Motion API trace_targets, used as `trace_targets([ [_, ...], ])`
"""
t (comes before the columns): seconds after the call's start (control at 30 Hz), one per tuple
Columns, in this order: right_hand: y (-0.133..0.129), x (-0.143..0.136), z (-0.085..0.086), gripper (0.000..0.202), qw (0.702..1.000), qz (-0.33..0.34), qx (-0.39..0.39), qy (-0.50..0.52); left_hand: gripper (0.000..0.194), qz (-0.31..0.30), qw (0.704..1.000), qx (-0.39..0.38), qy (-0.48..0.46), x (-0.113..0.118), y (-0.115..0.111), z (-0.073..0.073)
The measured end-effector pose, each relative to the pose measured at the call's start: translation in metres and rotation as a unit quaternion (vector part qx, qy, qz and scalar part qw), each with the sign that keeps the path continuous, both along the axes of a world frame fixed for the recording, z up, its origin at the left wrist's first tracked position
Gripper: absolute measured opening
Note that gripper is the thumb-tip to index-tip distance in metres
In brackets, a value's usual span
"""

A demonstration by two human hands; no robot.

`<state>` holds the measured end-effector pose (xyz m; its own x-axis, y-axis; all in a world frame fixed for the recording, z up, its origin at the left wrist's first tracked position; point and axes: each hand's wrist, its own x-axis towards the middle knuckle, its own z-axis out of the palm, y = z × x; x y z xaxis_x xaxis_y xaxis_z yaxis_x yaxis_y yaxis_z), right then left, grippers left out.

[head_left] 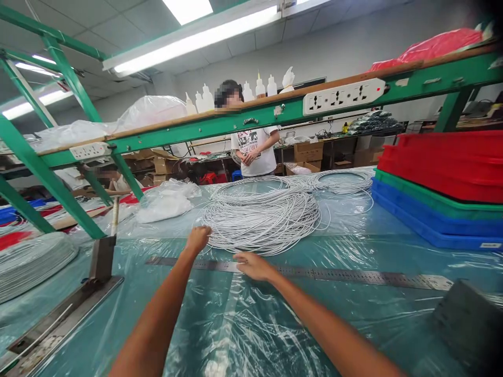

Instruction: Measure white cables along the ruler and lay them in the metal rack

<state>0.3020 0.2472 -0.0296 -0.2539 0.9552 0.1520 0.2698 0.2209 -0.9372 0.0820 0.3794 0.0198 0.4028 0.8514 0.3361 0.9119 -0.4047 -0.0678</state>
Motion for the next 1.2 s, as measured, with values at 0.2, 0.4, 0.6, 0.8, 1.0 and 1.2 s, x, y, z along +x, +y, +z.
trace_targets([
  [0.2, 0.018, -0.025, 0.022, 0.047, 0.996, 0.014, 0.074, 0.048, 0.045, 0.174, 0.963, 0.163, -0.125, -0.021, 0.015, 0.017],
  [0.4, 0.027, -0.009, 0.005, 0.028, 0.990, 0.060, -0.097, 0.081, 0.023, -0.072, 0.996, 0.040, -0.047, -0.022, -0.014, -0.048],
  [0.6, 0.013, 0.002, -0.004, 0.033, 0.976, 0.064, -0.196, 0.073, 0.035, -0.129, 0.991, -0.020, -0.035, -0.033, -0.031, -0.081],
  [0.8, -0.053, 0.028, 0.005, 0.028, 0.975, 0.102, -0.196, 0.009, 0.062, -0.145, 0.987, -0.003, -0.061, -0.049, -0.090, -0.061],
  [1.0, -0.138, 0.060, -0.001, 0.044, 0.974, 0.109, -0.193, -0.052, 0.052, -0.119, 0.988, 0.041, -0.095, -0.073, -0.236, -0.046],
  [1.2, -0.170, 0.075, -0.023, 0.052, 0.978, 0.076, -0.192, -0.025, 0.034, 0.076, 0.974, 0.180, -0.116, -0.134, -0.343, -0.004],
])
